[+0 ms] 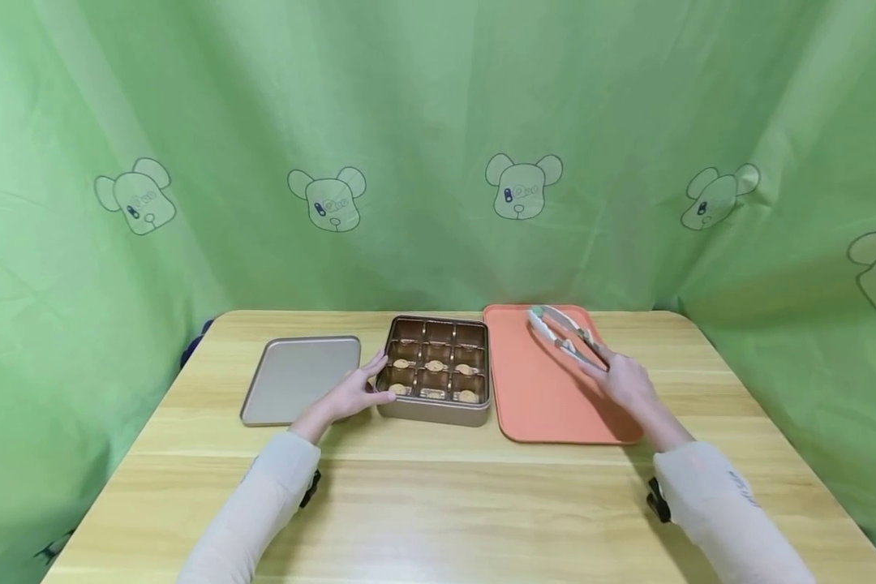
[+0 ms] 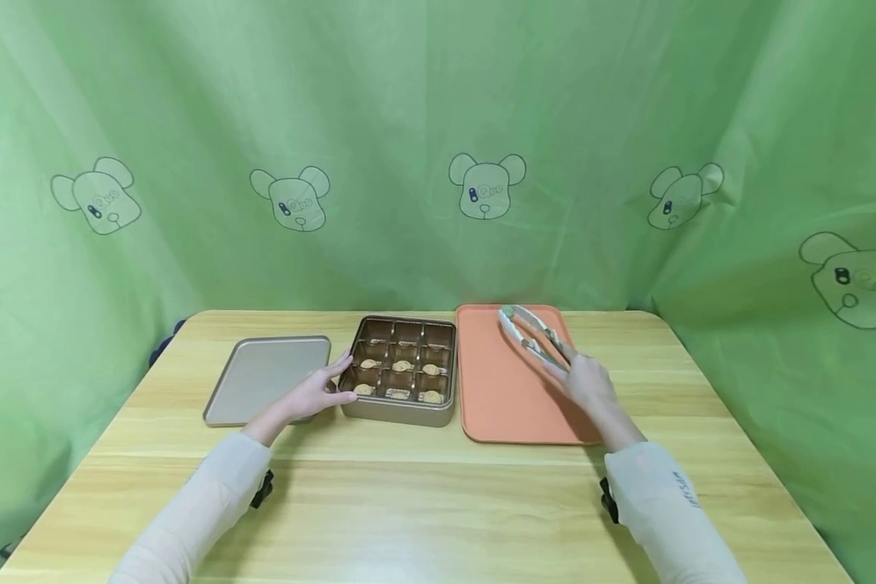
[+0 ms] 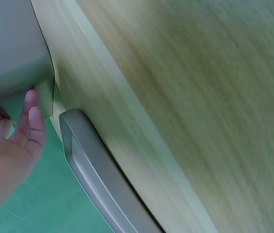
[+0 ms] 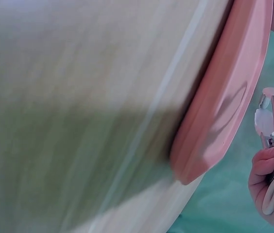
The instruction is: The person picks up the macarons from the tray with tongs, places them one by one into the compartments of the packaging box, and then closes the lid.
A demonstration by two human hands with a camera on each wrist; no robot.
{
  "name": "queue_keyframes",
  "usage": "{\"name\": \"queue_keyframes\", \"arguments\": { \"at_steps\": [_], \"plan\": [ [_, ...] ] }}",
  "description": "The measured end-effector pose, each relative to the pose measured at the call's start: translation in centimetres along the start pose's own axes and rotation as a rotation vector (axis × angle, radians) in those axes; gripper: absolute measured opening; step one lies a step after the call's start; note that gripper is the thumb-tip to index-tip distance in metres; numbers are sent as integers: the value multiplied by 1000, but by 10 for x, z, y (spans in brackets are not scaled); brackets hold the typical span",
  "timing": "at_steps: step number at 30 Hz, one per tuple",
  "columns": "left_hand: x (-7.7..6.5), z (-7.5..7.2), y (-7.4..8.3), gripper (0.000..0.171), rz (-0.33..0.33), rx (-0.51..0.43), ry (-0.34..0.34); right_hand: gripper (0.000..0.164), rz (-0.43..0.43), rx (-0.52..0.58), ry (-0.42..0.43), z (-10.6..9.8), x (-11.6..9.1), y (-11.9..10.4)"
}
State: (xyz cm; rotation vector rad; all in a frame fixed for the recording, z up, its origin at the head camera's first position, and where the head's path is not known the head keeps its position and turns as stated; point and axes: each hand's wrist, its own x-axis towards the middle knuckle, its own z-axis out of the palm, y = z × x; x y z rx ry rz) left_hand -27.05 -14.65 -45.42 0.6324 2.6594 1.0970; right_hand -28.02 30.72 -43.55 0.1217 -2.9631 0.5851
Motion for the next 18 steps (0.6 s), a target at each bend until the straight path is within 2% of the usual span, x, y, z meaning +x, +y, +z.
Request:
{"name": "queue_keyframes", "arguments": {
  "at_steps": [7,13,18],
  "plan": [
    [0,0,1,81,-6,2,0,66,-54,19,20,0,-7,2],
    [-1,0,1,81,-1,0,2,67,-85,65,7,2,-15,-5],
    [0,0,2,81,1,1,-2,64,-117,87,33,2,-20,-15]
  ]
}}
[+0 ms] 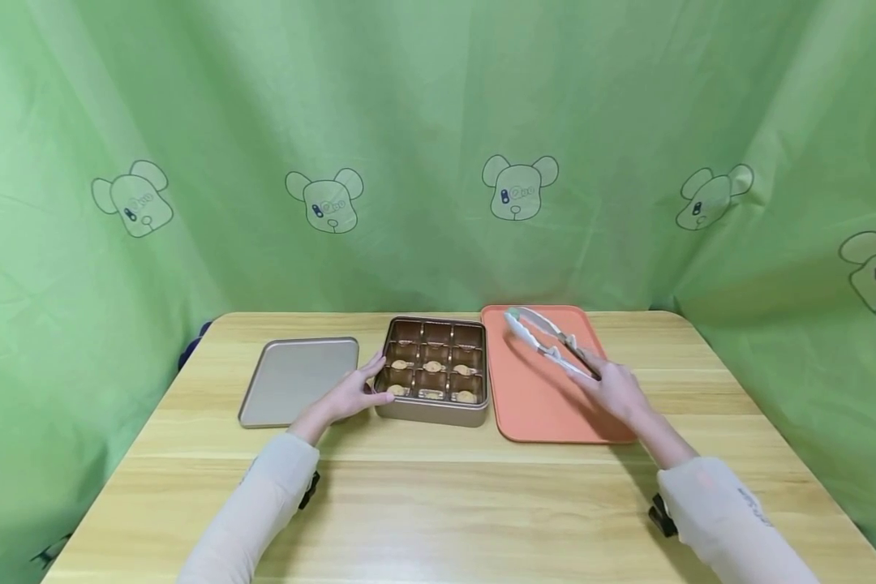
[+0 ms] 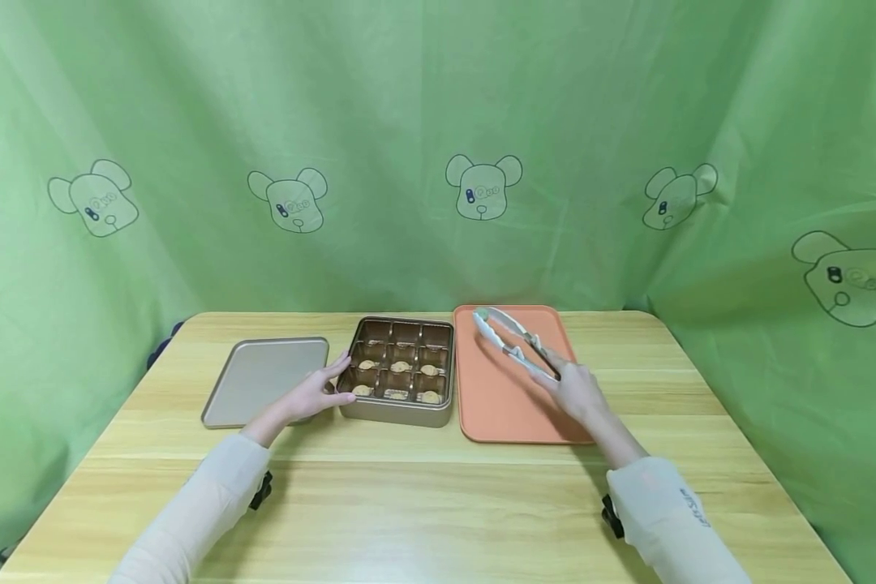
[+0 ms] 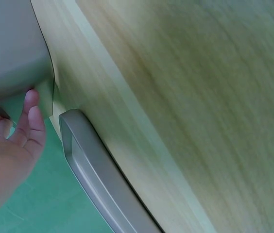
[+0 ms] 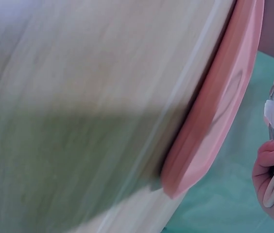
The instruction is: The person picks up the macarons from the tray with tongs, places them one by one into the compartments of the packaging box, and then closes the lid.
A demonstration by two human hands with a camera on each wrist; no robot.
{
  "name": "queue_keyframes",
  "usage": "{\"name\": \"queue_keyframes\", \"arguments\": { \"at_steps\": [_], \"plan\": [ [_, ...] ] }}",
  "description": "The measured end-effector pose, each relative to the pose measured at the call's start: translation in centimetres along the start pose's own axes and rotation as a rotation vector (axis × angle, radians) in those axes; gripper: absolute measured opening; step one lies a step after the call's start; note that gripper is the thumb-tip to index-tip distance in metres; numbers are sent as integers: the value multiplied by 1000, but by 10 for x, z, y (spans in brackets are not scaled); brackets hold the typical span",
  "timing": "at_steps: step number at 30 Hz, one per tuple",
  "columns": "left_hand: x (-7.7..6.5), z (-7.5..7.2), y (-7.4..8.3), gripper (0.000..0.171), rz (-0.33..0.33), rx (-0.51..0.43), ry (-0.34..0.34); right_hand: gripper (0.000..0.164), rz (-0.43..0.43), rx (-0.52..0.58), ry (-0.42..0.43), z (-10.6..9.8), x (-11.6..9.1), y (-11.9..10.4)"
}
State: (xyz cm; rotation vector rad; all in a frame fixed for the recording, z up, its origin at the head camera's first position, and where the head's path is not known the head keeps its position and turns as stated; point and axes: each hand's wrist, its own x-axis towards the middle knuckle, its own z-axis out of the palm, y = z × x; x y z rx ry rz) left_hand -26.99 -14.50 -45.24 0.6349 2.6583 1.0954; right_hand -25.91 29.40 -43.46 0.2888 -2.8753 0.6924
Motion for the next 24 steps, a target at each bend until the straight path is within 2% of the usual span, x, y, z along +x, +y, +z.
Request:
{"name": "queue_keyframes", "arguments": {
  "at_steps": [6,24],
  "plan": [
    [0,-1,1,81,-5,-7,8,62,-47,34,35,1,1,-9],
    [1,1,-3,81,4,-1,3,63,-117,69,17,12,-2,-28]
  ]
}}
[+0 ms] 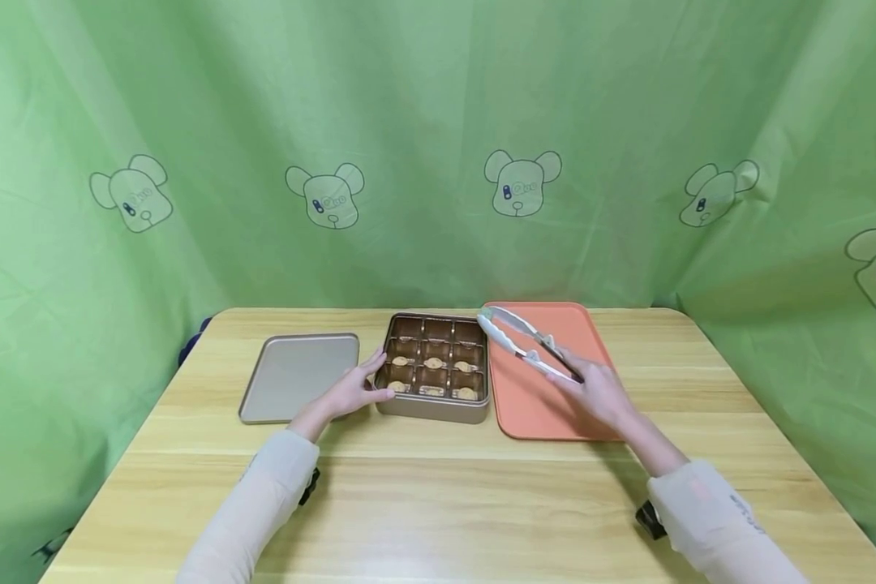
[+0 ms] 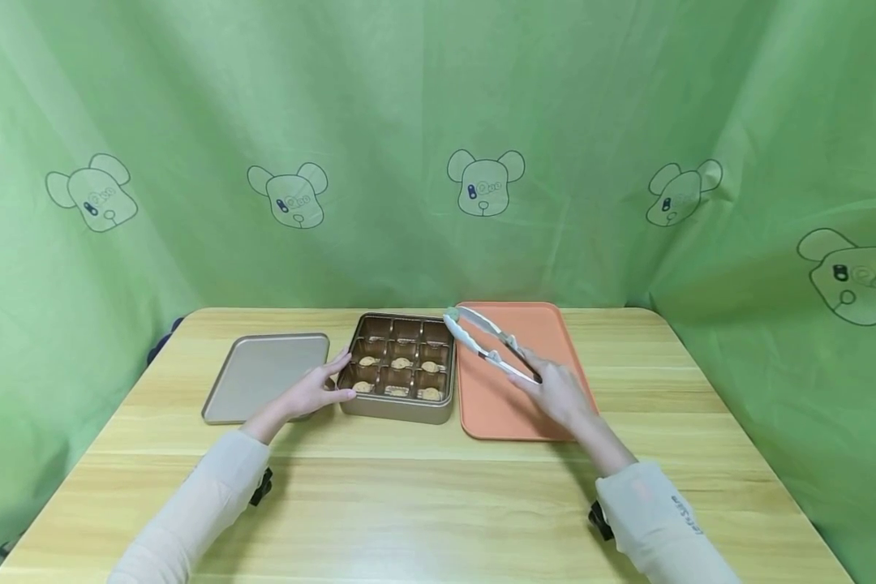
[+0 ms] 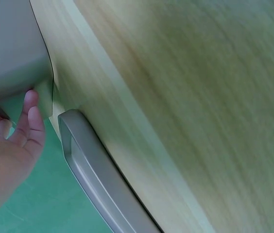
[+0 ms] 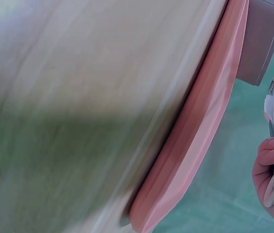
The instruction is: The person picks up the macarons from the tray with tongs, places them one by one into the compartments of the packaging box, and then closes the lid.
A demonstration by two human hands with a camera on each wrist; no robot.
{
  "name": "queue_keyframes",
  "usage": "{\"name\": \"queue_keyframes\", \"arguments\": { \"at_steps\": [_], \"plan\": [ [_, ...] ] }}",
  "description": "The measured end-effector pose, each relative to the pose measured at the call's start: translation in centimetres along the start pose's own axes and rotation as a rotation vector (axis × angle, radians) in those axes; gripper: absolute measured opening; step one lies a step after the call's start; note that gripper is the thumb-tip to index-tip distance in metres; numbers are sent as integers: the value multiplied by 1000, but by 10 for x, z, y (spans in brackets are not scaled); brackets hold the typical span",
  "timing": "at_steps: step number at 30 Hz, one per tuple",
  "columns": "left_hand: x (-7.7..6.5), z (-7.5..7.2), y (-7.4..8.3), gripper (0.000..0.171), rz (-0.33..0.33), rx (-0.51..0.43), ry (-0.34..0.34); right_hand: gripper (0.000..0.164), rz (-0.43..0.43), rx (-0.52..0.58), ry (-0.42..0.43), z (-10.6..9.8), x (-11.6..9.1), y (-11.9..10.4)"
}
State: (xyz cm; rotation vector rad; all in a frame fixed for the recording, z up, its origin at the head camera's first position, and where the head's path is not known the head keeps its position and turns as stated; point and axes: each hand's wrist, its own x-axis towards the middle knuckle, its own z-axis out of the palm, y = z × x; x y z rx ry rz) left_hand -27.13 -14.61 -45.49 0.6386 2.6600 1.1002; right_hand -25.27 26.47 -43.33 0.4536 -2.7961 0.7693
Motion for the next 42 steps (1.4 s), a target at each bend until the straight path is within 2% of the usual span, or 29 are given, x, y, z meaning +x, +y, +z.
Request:
{"name": "queue_keyframes", "arguments": {
  "at_steps": [11,16,20,24,29,42],
  "plan": [
    [0,-1,0,82,-3,16,-10,61,-30,-21,-31,1,-1,-6],
    [1,-1,0,82,3,13,-9,69,18,95,-30,1,2,-4],
    [1,-1,1,83,-7,20,-9,74,51,198,18,-2,5,-3],
    [1,-1,1,83,-7,23,-14,73,43,229,42,-4,6,-1],
    [1,0,0,83,-4,32,-12,74,56,216,13,-5,2,2],
    [-1,-1,2,81,6,18,2,81,158,155,-57,-5,-4,14]
  ]
}}
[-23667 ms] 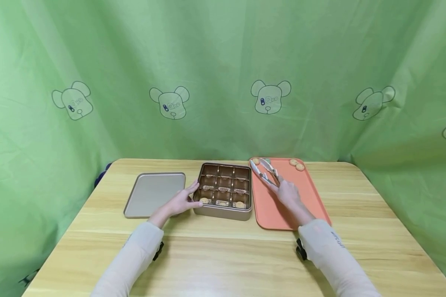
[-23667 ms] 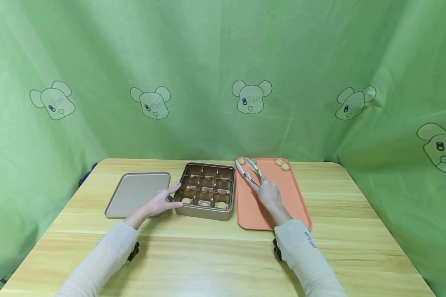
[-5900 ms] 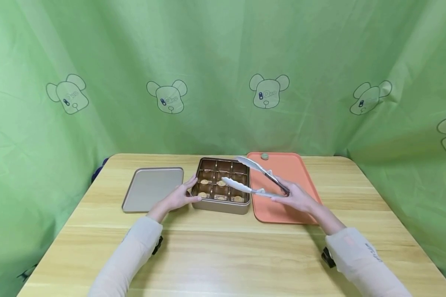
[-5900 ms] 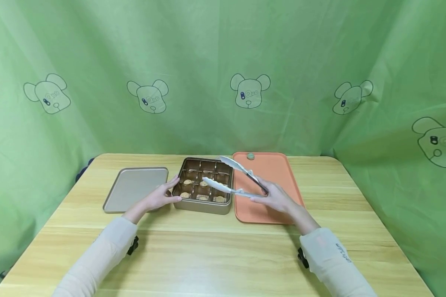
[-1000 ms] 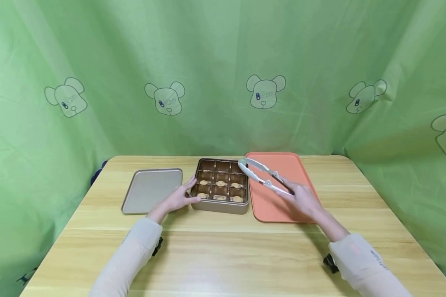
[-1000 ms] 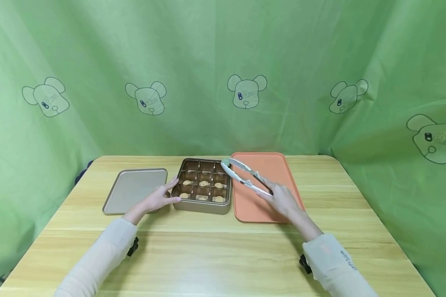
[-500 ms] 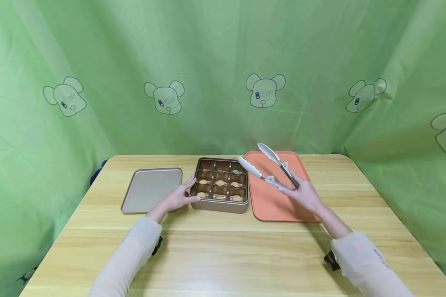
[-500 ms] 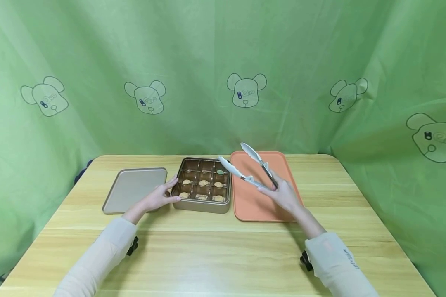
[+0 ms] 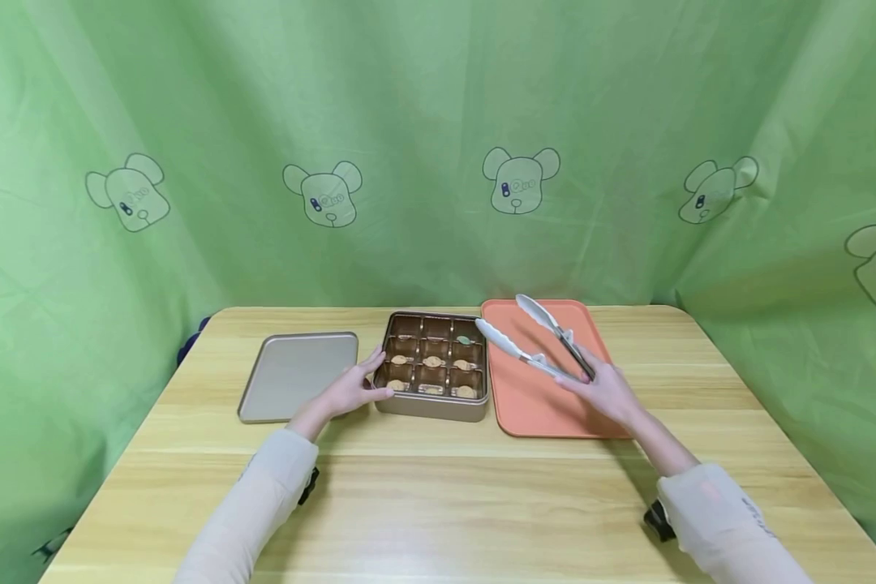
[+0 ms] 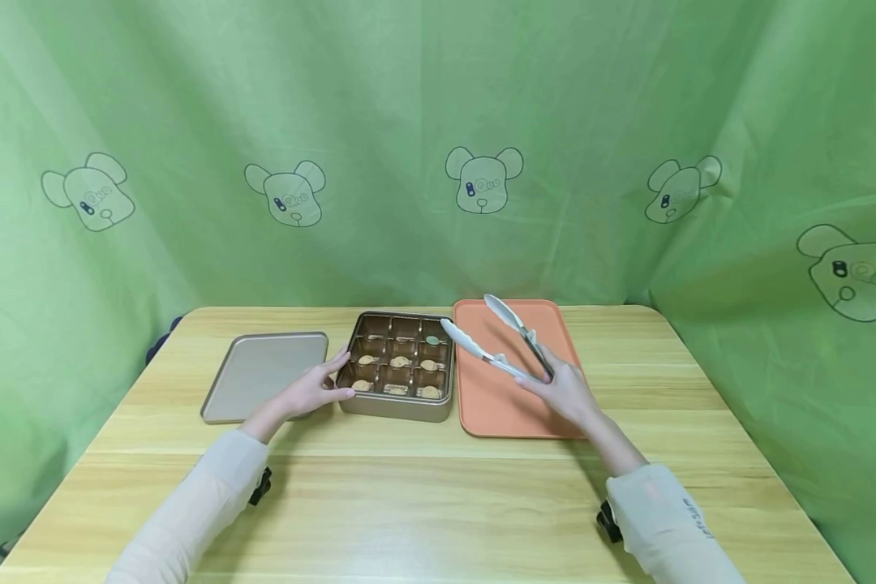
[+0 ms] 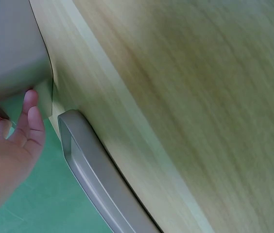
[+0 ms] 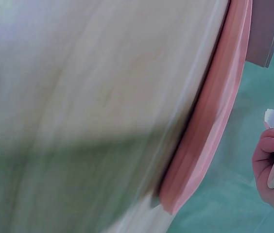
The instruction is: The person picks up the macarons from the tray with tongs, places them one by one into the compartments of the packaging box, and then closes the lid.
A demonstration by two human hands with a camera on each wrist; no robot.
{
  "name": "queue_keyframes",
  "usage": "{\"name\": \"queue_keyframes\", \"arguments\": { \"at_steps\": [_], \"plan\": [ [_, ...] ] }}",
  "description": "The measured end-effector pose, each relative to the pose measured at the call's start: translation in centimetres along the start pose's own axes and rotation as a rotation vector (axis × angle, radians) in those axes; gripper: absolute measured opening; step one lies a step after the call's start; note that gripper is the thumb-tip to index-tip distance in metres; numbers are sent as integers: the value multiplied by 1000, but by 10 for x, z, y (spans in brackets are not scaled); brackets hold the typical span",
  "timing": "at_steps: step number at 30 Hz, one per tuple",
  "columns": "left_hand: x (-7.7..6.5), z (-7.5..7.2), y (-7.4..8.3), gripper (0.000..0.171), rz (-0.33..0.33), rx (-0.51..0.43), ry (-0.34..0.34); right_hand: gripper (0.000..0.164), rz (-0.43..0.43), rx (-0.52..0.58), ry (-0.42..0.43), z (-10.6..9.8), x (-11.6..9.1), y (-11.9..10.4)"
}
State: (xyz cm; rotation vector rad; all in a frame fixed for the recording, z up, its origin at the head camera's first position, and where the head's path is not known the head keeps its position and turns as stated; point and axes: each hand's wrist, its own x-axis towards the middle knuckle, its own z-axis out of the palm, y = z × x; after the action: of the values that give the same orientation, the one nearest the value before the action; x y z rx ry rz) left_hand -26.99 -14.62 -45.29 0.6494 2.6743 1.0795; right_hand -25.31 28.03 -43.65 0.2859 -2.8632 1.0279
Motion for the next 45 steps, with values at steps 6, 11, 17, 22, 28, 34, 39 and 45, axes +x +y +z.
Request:
{"name": "queue_keyframes", "arguments": {
  "at_steps": [6,11,17,22,28,34,39,45],
  "plan": [
    [-1,1,0,82,-22,-4,-12,83,58,10,-8,-6,-5,7],
    [-1,4,-2,82,-19,-11,-12,86,105,-8,5,-12,-10,16],
    [-3,6,-3,82,-8,-17,-14,86,139,-9,22,-19,-16,28],
    [-4,7,-2,82,-27,-31,-20,83,144,-15,44,-24,-19,39],
    [-3,7,-3,82,-18,-34,-14,77,129,3,81,-31,-20,53],
    [-2,4,-3,82,-8,-30,1,74,147,11,101,-38,-20,67],
    [-2,2,-2,82,-1,-22,-5,65,160,7,117,-44,-22,77],
    [1,1,-3,83,-10,-19,-12,55,162,-22,125,-50,-23,86]
  ]
}}
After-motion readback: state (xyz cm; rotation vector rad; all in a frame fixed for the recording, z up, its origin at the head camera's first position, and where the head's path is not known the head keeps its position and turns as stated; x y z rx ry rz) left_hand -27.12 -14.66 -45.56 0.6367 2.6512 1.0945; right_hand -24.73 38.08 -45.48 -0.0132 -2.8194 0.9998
